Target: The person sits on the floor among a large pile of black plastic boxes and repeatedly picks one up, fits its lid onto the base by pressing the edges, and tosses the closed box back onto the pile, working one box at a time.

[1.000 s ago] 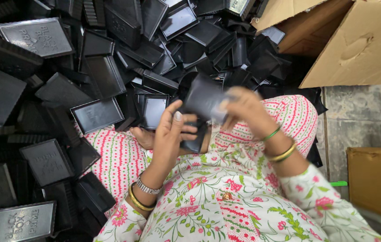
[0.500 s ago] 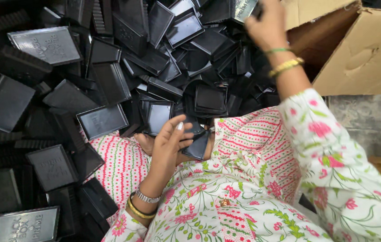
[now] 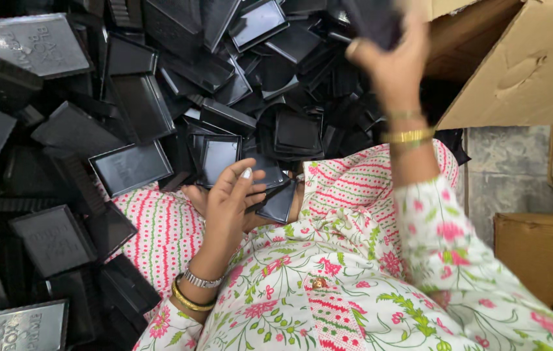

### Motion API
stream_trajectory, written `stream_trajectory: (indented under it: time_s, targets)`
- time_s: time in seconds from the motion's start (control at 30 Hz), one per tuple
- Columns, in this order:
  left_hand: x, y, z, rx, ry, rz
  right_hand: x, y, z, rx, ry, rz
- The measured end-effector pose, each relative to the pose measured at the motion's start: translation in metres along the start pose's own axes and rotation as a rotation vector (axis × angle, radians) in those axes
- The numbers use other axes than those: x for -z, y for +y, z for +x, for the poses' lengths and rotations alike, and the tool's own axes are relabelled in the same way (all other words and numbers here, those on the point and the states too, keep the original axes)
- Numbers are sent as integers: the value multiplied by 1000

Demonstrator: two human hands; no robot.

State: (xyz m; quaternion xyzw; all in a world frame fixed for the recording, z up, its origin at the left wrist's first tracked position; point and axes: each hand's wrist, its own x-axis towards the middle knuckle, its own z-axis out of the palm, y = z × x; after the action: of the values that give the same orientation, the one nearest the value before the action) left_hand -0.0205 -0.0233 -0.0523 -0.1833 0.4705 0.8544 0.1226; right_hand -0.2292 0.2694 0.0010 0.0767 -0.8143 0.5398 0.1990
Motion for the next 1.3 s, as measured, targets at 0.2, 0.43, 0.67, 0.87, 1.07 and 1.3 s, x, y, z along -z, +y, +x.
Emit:
stream_trajectory:
  time_s: [0.2,0.43,0.67,0.87,1.07,1.3]
  targets:
    - [-9,-1,-3,19,-43,15,-37,-36,-67,-88,-673,121]
    - [-7,-2,-8,-20,-21,-2,-55,-38,-85,-41,-736,142]
    - [-8,-4,-10,-23,-29,-4,-50,-49,-62,71,-844,-122]
    - [-4,-5,-10,-33,43,26,-34,-79,-76,65,-878,-242]
    - [-12,4,-18,-199,-68,30,-2,-121,-102,-16,-904,147]
    - [-18,-4,-26,-378,-351,469,-5,-148,-152,-450,-1050,909]
